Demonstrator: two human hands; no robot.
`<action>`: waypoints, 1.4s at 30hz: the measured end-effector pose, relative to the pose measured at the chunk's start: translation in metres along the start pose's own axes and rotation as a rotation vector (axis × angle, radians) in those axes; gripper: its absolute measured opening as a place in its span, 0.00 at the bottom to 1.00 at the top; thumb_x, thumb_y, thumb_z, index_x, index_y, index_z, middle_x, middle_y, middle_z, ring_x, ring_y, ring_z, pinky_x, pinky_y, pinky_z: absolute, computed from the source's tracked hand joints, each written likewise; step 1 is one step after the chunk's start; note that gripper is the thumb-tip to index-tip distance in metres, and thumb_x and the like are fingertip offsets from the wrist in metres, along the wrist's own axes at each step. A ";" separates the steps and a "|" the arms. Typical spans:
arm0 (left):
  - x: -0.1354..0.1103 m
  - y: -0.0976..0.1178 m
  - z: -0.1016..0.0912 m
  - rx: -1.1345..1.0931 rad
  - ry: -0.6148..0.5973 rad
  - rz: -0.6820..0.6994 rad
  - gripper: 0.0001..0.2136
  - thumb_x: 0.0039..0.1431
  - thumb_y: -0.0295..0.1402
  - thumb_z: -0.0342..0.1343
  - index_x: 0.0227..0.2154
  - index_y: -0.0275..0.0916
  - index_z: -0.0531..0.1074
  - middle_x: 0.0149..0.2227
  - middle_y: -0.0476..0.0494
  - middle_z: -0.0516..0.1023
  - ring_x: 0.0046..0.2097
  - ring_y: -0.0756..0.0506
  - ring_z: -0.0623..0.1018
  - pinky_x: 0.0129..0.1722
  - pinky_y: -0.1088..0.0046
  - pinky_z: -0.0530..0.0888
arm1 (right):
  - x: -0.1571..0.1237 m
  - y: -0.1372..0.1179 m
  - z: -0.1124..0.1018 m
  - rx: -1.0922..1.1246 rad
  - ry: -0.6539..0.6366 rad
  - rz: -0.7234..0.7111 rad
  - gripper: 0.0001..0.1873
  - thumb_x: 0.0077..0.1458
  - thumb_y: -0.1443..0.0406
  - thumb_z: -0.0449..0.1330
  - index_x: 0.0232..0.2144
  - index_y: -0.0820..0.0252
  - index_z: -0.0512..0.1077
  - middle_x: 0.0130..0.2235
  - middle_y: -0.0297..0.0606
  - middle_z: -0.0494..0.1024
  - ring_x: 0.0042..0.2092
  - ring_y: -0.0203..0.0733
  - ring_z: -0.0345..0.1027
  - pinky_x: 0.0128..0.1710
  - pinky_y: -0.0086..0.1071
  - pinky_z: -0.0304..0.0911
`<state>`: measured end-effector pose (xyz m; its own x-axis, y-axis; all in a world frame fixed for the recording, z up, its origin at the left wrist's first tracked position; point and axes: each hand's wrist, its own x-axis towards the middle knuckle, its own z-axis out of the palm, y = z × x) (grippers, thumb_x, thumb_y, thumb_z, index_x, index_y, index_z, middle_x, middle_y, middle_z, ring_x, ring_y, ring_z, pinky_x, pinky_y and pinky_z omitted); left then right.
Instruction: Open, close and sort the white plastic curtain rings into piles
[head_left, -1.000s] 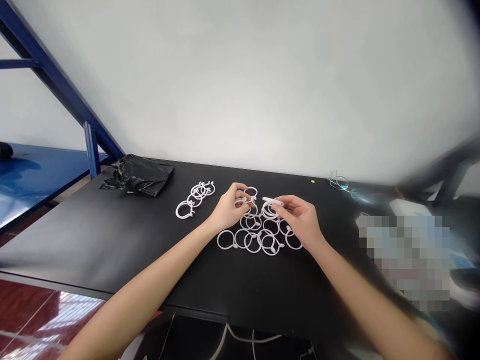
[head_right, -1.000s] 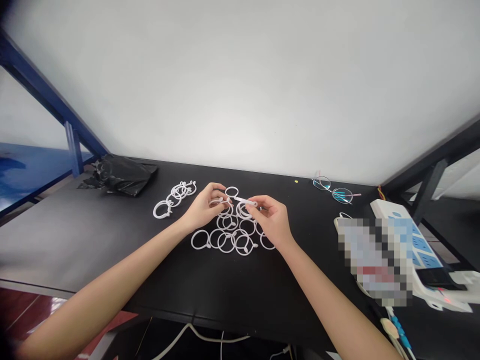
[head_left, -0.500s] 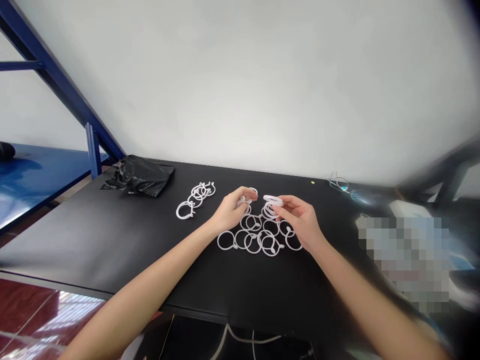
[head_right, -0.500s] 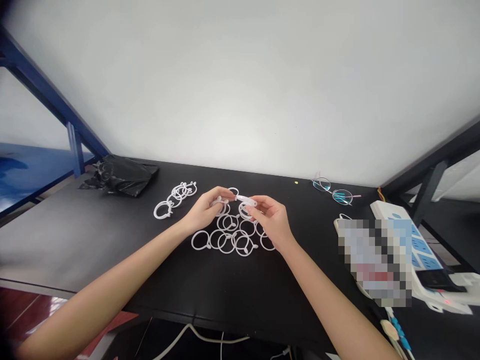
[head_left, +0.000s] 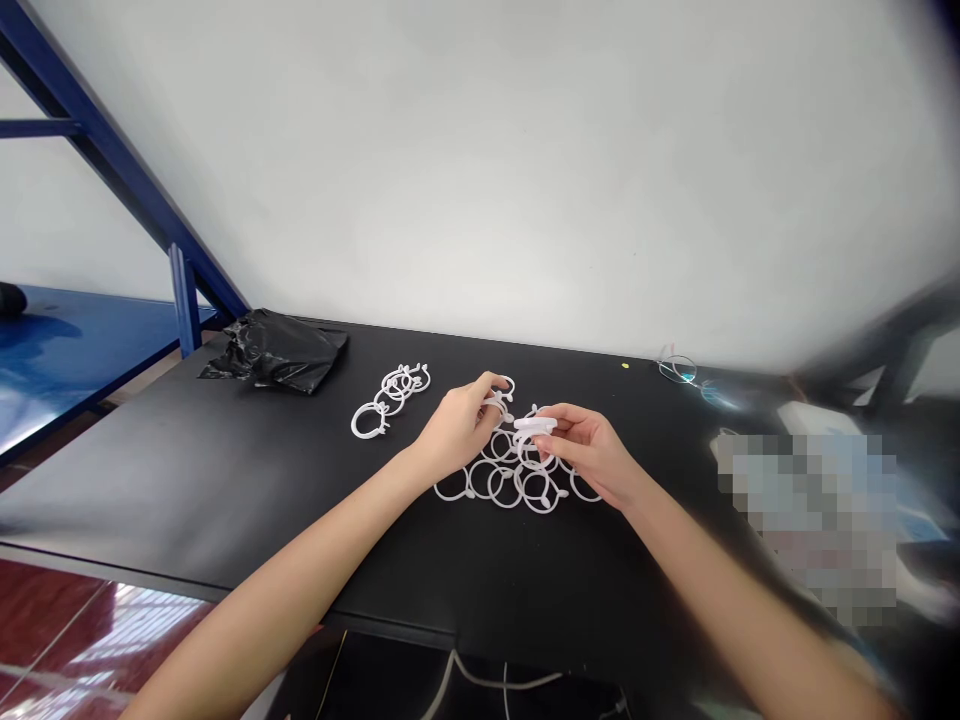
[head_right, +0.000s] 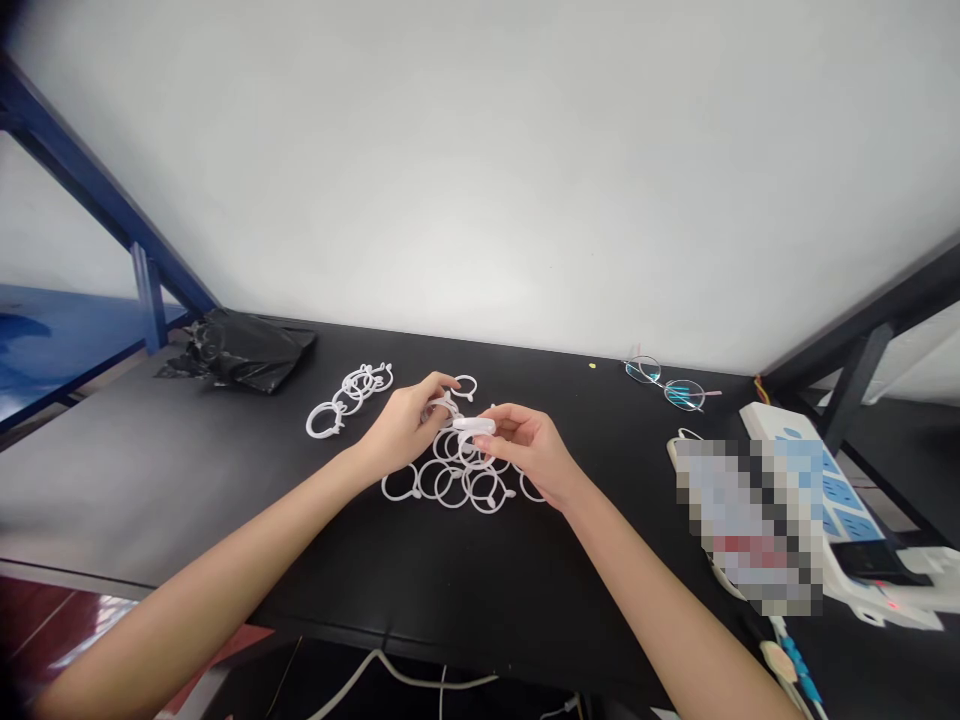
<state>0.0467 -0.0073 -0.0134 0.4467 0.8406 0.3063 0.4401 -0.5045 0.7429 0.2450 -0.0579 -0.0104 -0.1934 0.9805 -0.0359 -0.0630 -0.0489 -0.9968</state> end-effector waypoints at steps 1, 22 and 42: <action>0.001 -0.001 0.000 -0.004 0.024 -0.008 0.12 0.58 0.25 0.47 0.44 0.40 0.66 0.28 0.52 0.72 0.27 0.51 0.71 0.31 0.74 0.66 | 0.000 0.000 0.000 -0.016 0.004 -0.010 0.13 0.43 0.61 0.72 0.33 0.57 0.77 0.33 0.35 0.79 0.32 0.37 0.70 0.33 0.33 0.68; 0.001 0.010 0.002 -0.708 -0.276 -0.162 0.20 0.53 0.40 0.64 0.46 0.41 0.66 0.31 0.50 0.73 0.30 0.52 0.72 0.25 0.79 0.66 | 0.002 0.000 0.004 -0.086 0.148 0.001 0.14 0.43 0.57 0.71 0.30 0.59 0.78 0.30 0.36 0.77 0.26 0.34 0.64 0.22 0.29 0.63; -0.001 0.015 -0.001 -0.866 -0.330 -0.356 0.25 0.54 0.40 0.63 0.53 0.39 0.63 0.33 0.42 0.77 0.41 0.42 0.78 0.28 0.72 0.77 | 0.001 -0.003 0.001 -0.016 0.107 -0.049 0.14 0.44 0.60 0.72 0.34 0.59 0.80 0.34 0.40 0.83 0.35 0.42 0.75 0.34 0.35 0.70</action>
<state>0.0528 -0.0154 -0.0018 0.6516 0.7516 -0.1026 -0.0712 0.1953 0.9782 0.2441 -0.0575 -0.0078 -0.0844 0.9964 0.0061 -0.0542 0.0015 -0.9985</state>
